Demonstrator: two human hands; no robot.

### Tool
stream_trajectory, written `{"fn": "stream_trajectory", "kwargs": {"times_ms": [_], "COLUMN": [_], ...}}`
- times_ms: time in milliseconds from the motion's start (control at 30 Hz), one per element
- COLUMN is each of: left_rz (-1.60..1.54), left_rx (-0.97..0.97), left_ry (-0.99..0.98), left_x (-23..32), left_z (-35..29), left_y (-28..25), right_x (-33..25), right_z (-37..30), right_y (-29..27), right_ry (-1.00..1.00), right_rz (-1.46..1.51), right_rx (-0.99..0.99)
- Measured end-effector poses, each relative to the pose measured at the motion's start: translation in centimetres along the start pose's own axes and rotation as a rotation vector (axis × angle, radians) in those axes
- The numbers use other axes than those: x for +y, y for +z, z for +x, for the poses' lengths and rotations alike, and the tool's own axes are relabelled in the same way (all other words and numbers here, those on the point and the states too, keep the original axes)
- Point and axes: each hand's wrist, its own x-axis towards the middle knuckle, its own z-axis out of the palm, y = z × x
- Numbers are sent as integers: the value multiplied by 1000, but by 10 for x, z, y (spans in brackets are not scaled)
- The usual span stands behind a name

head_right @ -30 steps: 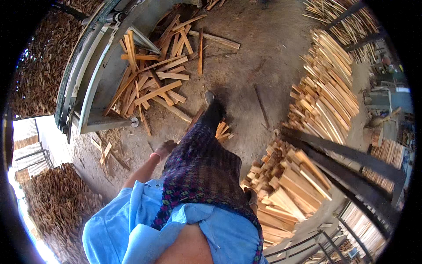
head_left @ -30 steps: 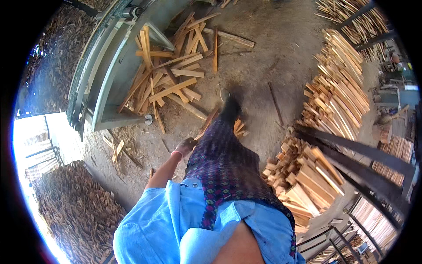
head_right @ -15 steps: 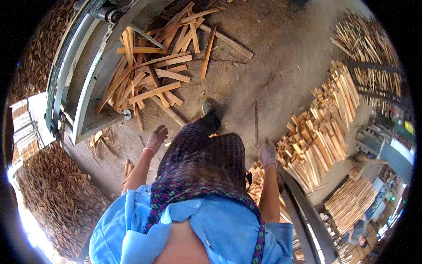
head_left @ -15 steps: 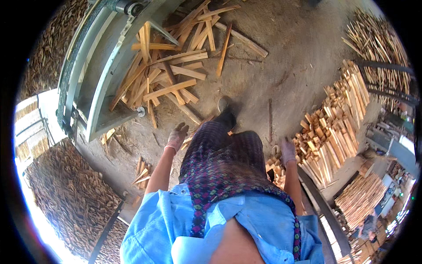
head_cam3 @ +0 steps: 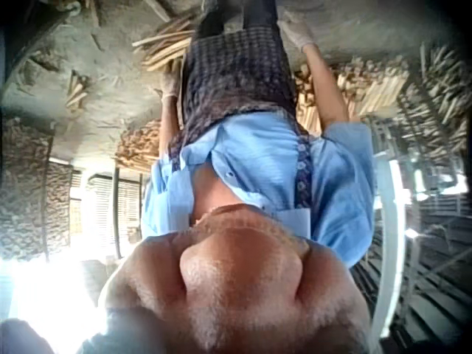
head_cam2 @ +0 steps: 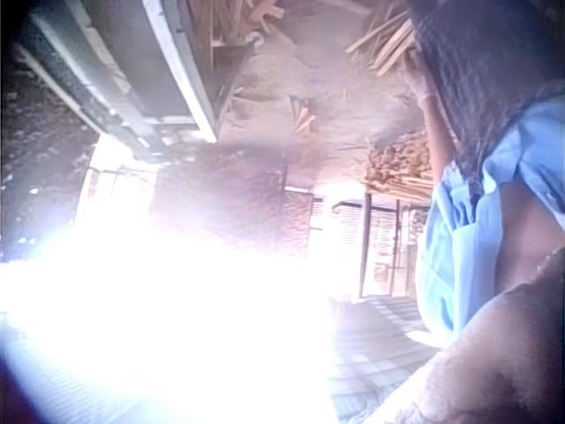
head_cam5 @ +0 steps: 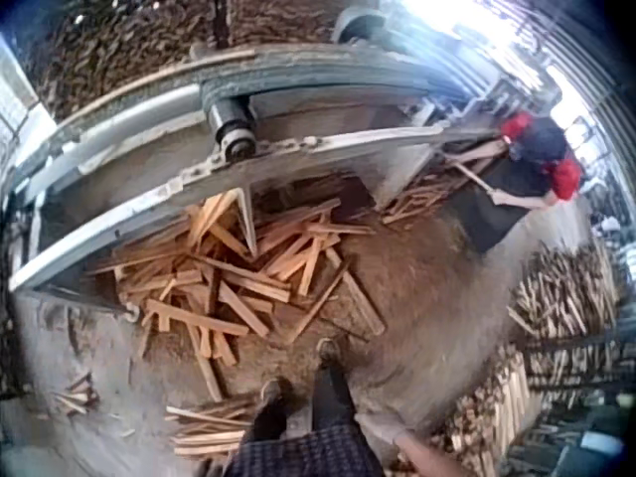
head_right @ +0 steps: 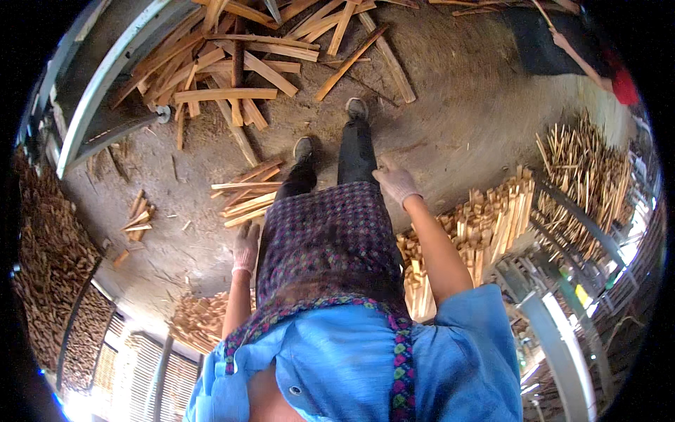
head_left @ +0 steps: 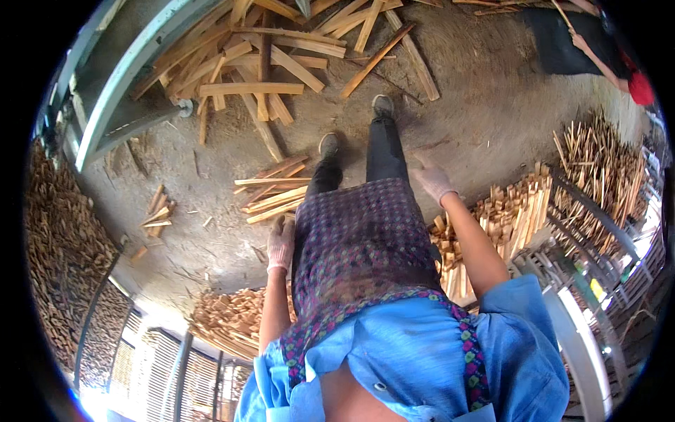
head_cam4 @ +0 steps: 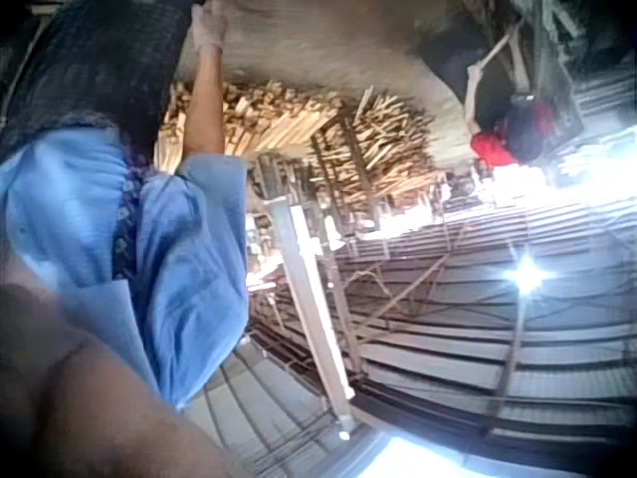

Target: The person repeatedly picks up bundles of wooden planks from a pile on the floor and stacks them onto a large, organized stack. The person wears gloves and moves between the loose pile and the main stack throughout the video.

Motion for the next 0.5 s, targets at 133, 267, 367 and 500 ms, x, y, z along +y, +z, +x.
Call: {"fn": "stream_trajectory", "kwargs": {"times_ms": [133, 267, 367, 500], "left_rz": [-530, -230, -163, -232], "left_rx": [119, -79, -73, -101], "left_ry": [-519, -562, -606, -698], "left_x": [65, 131, 149, 170], "left_z": [0, 21, 32, 51], "left_y": [51, 73, 96, 102], "right_x": [-11, -49, -40, -31], "right_z": [98, 198, 308, 491], "right_y": [12, 18, 37, 67], "right_ry": [-164, -178, -209, -399], "right_rz": [-32, -194, -319, -360], "right_rx": [-84, -189, -216, -30]}}
